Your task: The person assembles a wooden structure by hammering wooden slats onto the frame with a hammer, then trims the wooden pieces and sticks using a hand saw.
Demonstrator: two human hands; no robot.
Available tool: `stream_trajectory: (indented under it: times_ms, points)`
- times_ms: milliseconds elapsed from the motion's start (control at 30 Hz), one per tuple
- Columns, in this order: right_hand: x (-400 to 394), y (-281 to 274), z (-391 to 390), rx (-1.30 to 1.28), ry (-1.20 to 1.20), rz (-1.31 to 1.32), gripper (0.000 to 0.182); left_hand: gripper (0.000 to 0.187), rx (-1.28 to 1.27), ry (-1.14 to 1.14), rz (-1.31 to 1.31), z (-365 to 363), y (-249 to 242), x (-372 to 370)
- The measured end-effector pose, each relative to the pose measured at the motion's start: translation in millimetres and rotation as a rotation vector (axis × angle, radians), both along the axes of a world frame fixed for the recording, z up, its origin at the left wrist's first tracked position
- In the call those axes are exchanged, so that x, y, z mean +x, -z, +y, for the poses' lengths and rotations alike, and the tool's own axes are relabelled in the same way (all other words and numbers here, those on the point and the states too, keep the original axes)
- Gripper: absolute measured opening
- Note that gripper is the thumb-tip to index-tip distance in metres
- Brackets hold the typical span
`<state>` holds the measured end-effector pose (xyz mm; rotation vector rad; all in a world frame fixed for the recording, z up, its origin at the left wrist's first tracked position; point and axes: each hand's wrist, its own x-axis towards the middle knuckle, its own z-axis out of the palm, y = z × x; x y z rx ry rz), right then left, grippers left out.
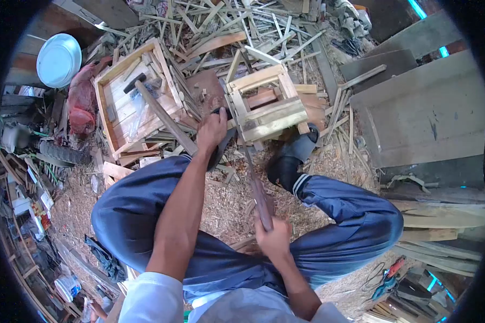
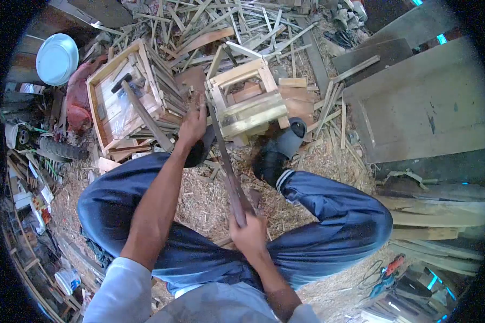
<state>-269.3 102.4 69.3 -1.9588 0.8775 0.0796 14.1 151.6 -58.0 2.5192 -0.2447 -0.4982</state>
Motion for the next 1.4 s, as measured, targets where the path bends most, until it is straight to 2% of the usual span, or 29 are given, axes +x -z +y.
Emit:
stream_trajectory:
  times_ms: [67, 100, 200, 267, 333, 367, 467, 500, 600, 633, 667, 733, 767, 867, 900, 933, 1000, 1133, 1200, 1233, 1300, 1400]
  points:
    - [-12, -9, 3, 0.028, 0.076, -0.008, 0.028, 0.061, -0.003, -0.052, -0.014, -2, -3, -3]
    - [-3, -11, -1, -0.111, -0.033, -0.068, 0.028, 0.06, -0.017, -0.088, -0.024, -3, -5, -7]
    - [41, 13, -6, 0.014, 0.055, 0.053, 0.026, 0.057, -0.077, -0.129, -0.113, -9, -13, -17]
    - [24, 2, 0, -0.054, 0.018, 0.028, 0.024, 0.055, -0.034, -0.144, -0.078, -10, -19, -12]
    - [-9, -4, 6, 0.014, 0.096, -0.172, 0.025, 0.055, -0.033, -0.169, -0.089, -12, -14, -5]
    - [-12, -6, 4, -0.058, 0.068, -0.21, 0.026, 0.055, -0.055, -0.171, -0.108, -13, -13, -5]
    - [23, 7, -5, -0.073, -0.065, -0.018, 0.027, 0.055, -0.065, -0.179, -0.112, -11, -8, -16]
    - [31, 6, -1, -0.046, 0.002, 0.097, 0.029, 0.054, -0.068, -0.18, -0.082, -9, -11, -17]
    - [-7, -18, 3, 0.043, 0.053, 0.121, 0.029, 0.055, -0.056, -0.174, -0.092, -9, -21, -10]
    - [-15, -22, 9, 0.035, 0.133, -0.014, 0.028, 0.055, -0.061, -0.159, -0.129, -10, -20, -10]
    - [-17, -20, 9, 0.021, 0.121, -0.011, 0.028, 0.055, -0.063, -0.151, -0.152, -11, -18, -16]
    - [-9, -10, 12, 0.049, 0.058, 0.161, 0.03, 0.057, -0.062, -0.206, -0.141, -15, -14, -3]
    - [-10, 3, 16, -0.018, 0.048, -0.003, 0.032, 0.058, -0.08, -0.187, -0.146, -11, -13, 1]
    - [-9, -15, 4, 0.074, 0.129, 0.17, 0.031, 0.061, -0.043, -0.133, -0.138, -9, -13, -7]
    - [-7, -17, -1, 0.059, 0.082, 0.177, 0.031, 0.06, -0.054, -0.13, -0.135, -10, -15, -9]
    - [8, -12, -3, 0.055, 0.083, 0.167, 0.031, 0.06, -0.076, -0.131, -0.138, -13, -19, -6]
    - [32, -1, -8, -0.143, -0.024, 0.057, 0.029, 0.06, -0.078, -0.113, -0.119, -16, -22, -10]
    - [31, -3, 0, -0.091, -0.027, 0.029, 0.036, 0.059, -0.105, -0.126, -0.214, -10, -18, -14]
    - [-1, -11, 7, -0.021, 0.116, -0.197, 0.035, 0.06, -0.131, -0.134, -0.298, -9, -9, -3]
    - [0, -9, 2, -0.023, 0.098, -0.185, 0.035, 0.061, -0.096, -0.154, -0.23, -8, -11, -2]
    - [4, -7, -3, 0.038, -0.013, 0.211, 0.024, 0.062, -0.071, -0.182, -0.012, -8, -15, -5]
    - [35, -10, -4, -0.013, 0.018, 0.159, 0.024, 0.06, -0.032, -0.17, -0.043, -7, -10, -10]
